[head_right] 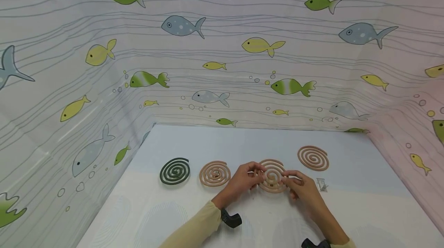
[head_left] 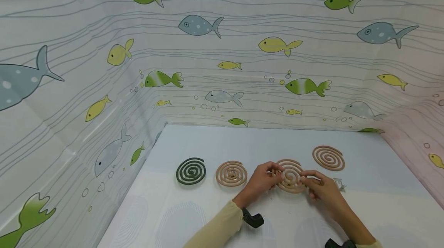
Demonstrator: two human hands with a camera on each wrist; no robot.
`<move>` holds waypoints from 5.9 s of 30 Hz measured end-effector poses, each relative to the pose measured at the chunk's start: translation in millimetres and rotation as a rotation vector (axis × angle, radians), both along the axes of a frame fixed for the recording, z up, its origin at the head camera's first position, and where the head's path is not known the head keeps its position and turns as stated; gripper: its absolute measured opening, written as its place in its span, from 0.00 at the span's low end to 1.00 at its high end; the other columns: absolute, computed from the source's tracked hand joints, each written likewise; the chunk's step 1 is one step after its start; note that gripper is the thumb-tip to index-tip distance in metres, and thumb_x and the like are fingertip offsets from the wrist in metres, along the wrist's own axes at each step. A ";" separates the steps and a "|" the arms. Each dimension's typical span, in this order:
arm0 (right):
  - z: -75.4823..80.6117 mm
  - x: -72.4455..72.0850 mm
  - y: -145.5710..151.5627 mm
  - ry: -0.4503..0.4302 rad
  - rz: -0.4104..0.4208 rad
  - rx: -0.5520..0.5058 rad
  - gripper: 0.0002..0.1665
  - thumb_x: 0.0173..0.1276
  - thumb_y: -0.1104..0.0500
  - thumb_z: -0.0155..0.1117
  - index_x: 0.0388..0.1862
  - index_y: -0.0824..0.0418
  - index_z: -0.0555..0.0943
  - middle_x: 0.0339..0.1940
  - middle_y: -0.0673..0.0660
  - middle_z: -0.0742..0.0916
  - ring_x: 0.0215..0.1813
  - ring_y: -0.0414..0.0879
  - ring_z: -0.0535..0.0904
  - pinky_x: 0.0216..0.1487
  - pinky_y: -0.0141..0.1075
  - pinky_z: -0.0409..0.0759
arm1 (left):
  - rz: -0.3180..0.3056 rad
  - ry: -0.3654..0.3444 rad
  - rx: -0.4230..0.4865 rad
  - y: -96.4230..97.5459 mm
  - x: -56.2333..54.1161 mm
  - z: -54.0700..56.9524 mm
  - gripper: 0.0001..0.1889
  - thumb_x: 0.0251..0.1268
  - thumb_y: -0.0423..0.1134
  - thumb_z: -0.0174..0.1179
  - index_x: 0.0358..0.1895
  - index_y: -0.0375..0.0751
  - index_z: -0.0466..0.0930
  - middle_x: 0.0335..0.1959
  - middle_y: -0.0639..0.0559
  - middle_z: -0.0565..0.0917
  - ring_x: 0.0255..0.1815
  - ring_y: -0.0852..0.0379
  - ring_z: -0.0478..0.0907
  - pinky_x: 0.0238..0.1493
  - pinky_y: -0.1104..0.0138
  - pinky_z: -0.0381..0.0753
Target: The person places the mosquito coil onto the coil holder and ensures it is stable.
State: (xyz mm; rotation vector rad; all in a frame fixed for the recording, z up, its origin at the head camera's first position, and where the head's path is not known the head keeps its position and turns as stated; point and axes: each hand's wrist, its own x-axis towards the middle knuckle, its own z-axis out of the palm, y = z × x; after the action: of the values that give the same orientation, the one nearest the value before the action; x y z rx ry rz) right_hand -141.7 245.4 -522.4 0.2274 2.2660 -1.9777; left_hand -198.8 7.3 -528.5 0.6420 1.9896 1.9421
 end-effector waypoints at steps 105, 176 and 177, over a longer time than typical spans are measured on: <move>-7.5 1.9 -3.7 -0.069 0.111 -0.025 0.31 0.72 0.51 0.71 0.67 0.64 0.76 0.44 0.59 0.90 0.25 0.41 0.73 0.26 0.34 0.78 | -0.009 0.086 -0.190 2.4 1.7 -10.9 0.15 0.63 0.40 0.74 0.52 0.52 0.88 0.44 0.63 0.84 0.35 0.67 0.74 0.35 0.71 0.76; -11.7 -5.1 -8.8 -0.052 0.058 0.013 0.28 0.72 0.52 0.71 0.65 0.64 0.77 0.40 0.56 0.90 0.24 0.42 0.73 0.26 0.35 0.77 | 0.002 0.053 -0.145 5.6 0.0 -9.3 0.14 0.63 0.35 0.73 0.52 0.44 0.86 0.32 0.61 0.81 0.31 0.67 0.74 0.32 0.73 0.72; -11.7 -5.0 -8.8 -0.049 0.064 0.010 0.28 0.72 0.52 0.71 0.65 0.64 0.77 0.40 0.57 0.90 0.24 0.42 0.73 0.25 0.35 0.77 | 0.003 0.051 -0.145 5.7 0.1 -9.0 0.14 0.63 0.35 0.73 0.52 0.44 0.87 0.32 0.60 0.80 0.31 0.67 0.74 0.32 0.73 0.72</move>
State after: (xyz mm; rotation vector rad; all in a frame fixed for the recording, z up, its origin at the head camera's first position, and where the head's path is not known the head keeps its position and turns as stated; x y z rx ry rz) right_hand -146.7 236.6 -534.1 0.1995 2.2251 -1.9080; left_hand -198.8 13.0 -537.6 0.6580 2.1391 1.7795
